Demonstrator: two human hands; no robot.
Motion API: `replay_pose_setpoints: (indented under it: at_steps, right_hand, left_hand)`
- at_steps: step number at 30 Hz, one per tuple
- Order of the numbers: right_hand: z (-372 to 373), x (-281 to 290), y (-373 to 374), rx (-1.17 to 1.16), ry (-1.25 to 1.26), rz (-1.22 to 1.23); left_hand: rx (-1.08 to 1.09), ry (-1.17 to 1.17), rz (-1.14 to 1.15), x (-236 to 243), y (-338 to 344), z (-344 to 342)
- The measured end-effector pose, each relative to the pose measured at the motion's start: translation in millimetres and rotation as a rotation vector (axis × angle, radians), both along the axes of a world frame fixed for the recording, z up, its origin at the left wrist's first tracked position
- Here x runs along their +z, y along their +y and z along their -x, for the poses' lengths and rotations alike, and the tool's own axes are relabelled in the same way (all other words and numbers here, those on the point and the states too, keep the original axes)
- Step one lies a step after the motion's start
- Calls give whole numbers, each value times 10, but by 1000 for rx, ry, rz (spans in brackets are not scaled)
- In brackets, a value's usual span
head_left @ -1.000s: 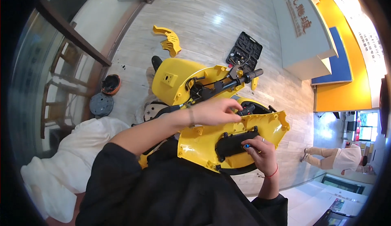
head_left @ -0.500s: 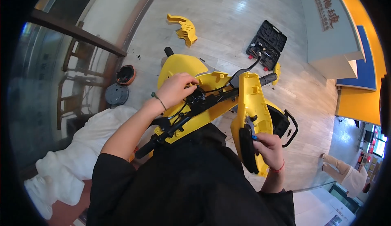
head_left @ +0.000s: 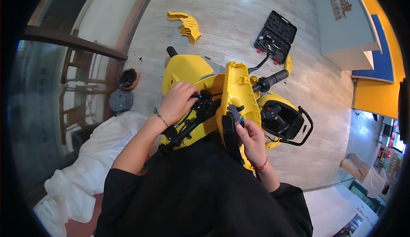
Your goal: Repairing and assembling plastic panels on a yellow electric scooter using a power drill and hand tools.
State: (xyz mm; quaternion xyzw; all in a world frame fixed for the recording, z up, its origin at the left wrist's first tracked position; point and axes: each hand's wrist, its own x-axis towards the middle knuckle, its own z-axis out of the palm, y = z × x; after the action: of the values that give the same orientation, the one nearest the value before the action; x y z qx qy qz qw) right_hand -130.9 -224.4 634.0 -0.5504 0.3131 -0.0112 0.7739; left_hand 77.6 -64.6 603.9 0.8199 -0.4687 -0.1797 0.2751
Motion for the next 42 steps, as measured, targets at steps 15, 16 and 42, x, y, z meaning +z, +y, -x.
replay_pose_setpoints:
  at_steps: [15, 16, 42]
  right_hand:
    - [-279, -58, 184, -148, -178, 785]
    - [-300, -66, 161, -89, -160, 827]
    - [219, 972, -145, -249, -158, 241]
  left_hand:
    - [162, 287, 174, -10, 352, 297]
    - [162, 291, 181, -18, 355, 303]
    - [105, 260, 189, -136, 313, 162]
